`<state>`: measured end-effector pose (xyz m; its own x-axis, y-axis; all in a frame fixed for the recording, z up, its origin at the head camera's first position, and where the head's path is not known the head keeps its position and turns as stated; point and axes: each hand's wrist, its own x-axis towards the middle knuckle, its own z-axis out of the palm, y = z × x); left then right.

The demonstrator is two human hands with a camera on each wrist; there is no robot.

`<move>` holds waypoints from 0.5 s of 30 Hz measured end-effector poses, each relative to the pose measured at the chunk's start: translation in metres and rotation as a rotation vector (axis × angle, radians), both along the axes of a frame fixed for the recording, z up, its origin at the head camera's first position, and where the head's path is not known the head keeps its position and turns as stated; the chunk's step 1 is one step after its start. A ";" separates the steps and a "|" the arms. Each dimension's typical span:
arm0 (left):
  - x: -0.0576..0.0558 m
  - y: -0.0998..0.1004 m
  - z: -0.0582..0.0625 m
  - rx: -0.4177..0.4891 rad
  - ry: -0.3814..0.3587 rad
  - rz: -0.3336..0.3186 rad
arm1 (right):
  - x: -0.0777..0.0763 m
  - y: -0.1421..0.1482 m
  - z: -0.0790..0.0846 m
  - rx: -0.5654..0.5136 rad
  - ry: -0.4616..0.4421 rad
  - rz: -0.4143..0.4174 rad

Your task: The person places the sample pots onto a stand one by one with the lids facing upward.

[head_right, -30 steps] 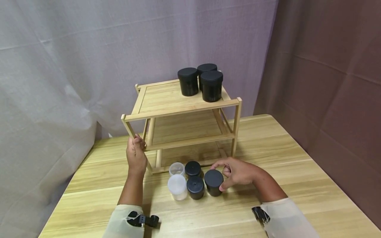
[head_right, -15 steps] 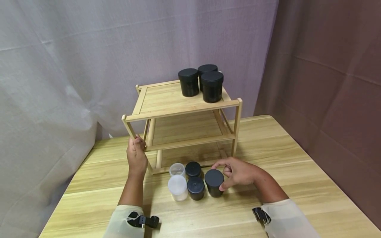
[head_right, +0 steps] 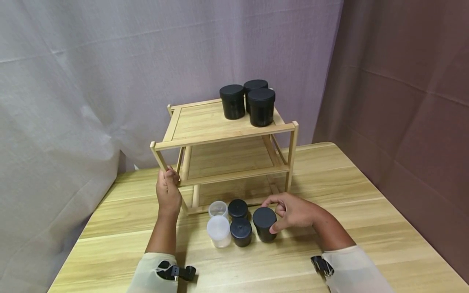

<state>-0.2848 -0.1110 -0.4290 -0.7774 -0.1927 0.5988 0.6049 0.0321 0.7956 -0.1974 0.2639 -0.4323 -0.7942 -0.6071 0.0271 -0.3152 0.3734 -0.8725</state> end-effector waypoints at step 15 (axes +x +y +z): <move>0.000 -0.001 -0.001 -0.024 0.005 0.005 | 0.001 0.000 0.002 -0.016 -0.005 -0.032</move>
<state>-0.2845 -0.1124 -0.4296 -0.7737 -0.1822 0.6068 0.6084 0.0537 0.7918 -0.1967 0.2642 -0.4306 -0.8132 -0.5811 0.0326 -0.2993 0.3695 -0.8797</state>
